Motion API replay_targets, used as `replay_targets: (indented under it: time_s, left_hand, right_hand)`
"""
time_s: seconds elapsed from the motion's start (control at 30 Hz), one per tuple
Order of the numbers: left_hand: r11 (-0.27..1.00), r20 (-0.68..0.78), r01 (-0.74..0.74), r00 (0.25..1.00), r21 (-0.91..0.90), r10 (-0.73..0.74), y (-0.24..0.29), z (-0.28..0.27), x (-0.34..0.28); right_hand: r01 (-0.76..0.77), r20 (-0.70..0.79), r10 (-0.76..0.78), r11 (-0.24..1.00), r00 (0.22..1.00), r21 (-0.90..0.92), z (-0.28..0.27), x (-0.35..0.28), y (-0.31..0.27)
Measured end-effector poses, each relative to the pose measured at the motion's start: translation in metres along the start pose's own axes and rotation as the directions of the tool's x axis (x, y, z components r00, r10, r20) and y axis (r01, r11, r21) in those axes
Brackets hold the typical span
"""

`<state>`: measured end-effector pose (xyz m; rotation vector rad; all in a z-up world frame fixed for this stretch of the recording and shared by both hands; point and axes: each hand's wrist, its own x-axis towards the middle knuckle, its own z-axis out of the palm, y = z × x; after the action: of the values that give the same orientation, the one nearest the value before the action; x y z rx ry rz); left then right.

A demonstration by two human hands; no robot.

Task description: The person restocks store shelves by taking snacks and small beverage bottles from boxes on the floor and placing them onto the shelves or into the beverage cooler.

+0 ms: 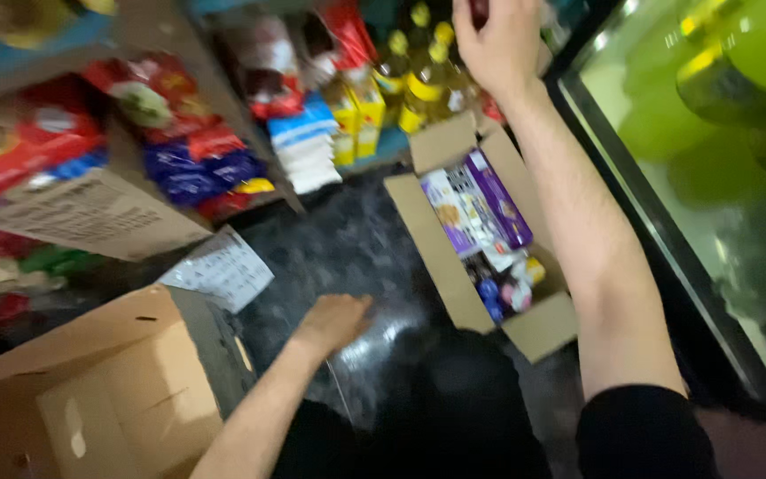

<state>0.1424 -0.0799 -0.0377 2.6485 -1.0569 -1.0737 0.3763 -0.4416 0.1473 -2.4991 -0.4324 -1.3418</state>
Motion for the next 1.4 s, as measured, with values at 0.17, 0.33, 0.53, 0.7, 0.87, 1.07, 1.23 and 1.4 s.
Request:
replay_targets:
  time_s: [0.17, 0.33, 0.53, 0.7, 0.87, 1.07, 1.23, 1.4]
  left_hand:
    - [0.998, -0.032, -0.028, 0.999, -0.055, 0.026, 0.001, -0.007, -0.008]
    - [0.999, -0.018, -0.016, 1.0, -0.039, 0.015, 0.011, -0.017, -0.017]
    - [1.0, -0.056, -0.022, 0.998, 0.0, 0.022, 0.016, -0.011, -0.016]
    - [1.0, -0.025, 0.002, 1.0, -0.015, -0.002, 0.021, -0.014, -0.022]
    - [1.0, -0.045, 0.006, 0.999, 0.004, -0.006, 0.012, 0.0, -0.014]
    - [0.999, -0.198, 0.02, 0.98, 0.031, -0.013, 0.009, 0.011, -0.002]
    - [0.983, -0.395, 0.035, 0.913, -0.179, -0.105, 0.02, -0.009, 0.0]
    - [0.356, -0.49, -0.381, 0.82, -0.853, -0.297, 0.011, 0.009, 0.032]
  right_hand:
    - [-0.066, 0.162, 0.062, 0.998, 0.985, 0.021, -0.023, -0.152, 0.025]
    - [-0.374, 0.319, 0.525, 0.823, 0.789, -0.428, -0.004, -0.342, 0.065]
    - [-0.355, 0.338, 0.777, 0.566, 0.531, -0.744, 0.016, -0.421, 0.054]
    - [-0.233, 0.343, 0.762, 0.534, 0.549, -0.813, 0.04, -0.442, 0.055]
    - [-0.294, 0.359, 0.746, 0.585, 0.561, -0.756, 0.04, -0.445, 0.055]
    - [-0.504, 0.322, 0.806, 0.57, 0.498, -0.648, 0.017, -0.447, 0.051]
    - [-0.517, 0.163, 0.615, 0.755, 0.772, -0.403, -0.026, -0.413, 0.013]
    - [-0.001, -0.123, -0.017, 0.99, 0.992, -0.141, -0.066, -0.31, -0.066]
